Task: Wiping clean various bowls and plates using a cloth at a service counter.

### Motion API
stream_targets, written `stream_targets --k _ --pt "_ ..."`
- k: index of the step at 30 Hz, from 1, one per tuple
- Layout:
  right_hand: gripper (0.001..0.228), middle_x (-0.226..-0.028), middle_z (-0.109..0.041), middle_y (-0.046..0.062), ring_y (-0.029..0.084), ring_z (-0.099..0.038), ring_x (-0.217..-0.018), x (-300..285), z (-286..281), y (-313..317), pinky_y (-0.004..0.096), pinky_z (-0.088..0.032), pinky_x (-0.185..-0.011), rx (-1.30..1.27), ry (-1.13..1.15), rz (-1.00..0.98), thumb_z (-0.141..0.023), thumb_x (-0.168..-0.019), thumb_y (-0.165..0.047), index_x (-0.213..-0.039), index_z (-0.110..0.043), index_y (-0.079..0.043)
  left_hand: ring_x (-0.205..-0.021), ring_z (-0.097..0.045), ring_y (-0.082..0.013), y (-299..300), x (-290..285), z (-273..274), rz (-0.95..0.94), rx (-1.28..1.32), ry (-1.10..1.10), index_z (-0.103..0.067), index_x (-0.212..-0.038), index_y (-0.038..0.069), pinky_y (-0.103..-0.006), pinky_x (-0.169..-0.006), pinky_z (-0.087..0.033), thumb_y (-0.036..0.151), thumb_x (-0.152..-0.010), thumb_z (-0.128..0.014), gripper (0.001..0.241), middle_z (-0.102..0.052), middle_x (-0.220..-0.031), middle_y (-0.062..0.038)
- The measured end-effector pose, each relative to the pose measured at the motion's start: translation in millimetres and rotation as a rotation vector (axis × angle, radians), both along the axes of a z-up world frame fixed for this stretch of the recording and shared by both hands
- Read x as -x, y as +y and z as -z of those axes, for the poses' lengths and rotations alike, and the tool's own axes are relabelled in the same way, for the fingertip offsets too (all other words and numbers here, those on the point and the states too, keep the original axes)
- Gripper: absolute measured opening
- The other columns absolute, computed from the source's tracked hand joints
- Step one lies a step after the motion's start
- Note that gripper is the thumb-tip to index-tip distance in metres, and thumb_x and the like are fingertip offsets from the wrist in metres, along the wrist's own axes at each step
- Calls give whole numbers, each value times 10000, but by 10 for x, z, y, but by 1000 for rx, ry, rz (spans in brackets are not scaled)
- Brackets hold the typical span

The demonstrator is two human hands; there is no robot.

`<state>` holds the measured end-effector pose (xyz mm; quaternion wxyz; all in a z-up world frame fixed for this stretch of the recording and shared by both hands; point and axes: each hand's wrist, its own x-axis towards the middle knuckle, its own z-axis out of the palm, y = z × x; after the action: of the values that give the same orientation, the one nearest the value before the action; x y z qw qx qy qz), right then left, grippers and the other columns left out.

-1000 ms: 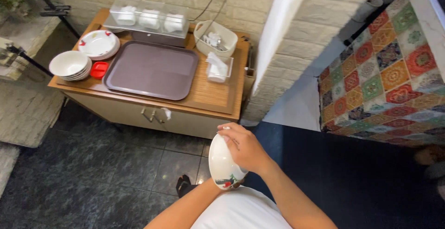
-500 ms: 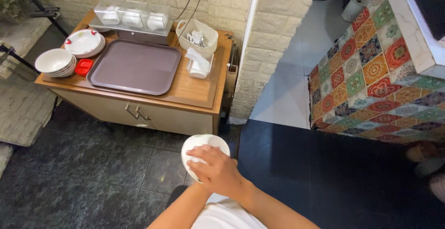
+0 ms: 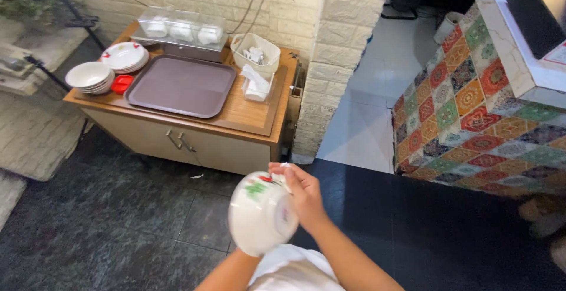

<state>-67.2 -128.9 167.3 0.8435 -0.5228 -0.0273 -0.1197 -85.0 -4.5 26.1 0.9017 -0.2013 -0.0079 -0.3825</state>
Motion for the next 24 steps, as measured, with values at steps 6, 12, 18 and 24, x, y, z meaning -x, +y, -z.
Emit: stream_targets --k 6,12,18,24 --pt "212 -1133 -717 88 158 -680 -1035 518 -319 -285 296 -543 -923 400 135 -256 -619 -985 -124 -1093 -722 27 -1294 -476 -309 -182 749 -96 28 234 253 -465 -1424 31 -427 -1099 -366 268 -1085 -444 414 -509 -1375 -179" --pt "144 -1149 -732 116 234 -719 -1049 1297 -734 -285 329 -569 -878 777 -93 -152 -636 -955 -63 -1034 -731 11 -1321 -470 -300 -333 1252 -363 61 449 519 -454 -1450 25 -413 -1115 -352 242 -1078 -432 431 -503 -1411 -188" --pt "176 -1220 -722 138 333 -692 -1108 1956 -1004 -234 390 -567 -929 935 -280 8 -673 -906 -4 -1071 -734 -8 -1349 -464 -291 -445 1507 348 131 654 786 -442 -1475 19 -399 -1130 -339 217 -1071 -420 451 -496 -1446 -197" --pt "259 -1255 -710 142 370 -670 -1208 2063 -991 -193 407 -535 -1002 1169 -547 57 -664 -836 15 -1086 -723 -18 -1344 -471 -326 -502 1569 286 812 2052 1657 -405 -1436 -9 -416 -1100 -394 246 -981 -446 523 -464 -1460 -229"
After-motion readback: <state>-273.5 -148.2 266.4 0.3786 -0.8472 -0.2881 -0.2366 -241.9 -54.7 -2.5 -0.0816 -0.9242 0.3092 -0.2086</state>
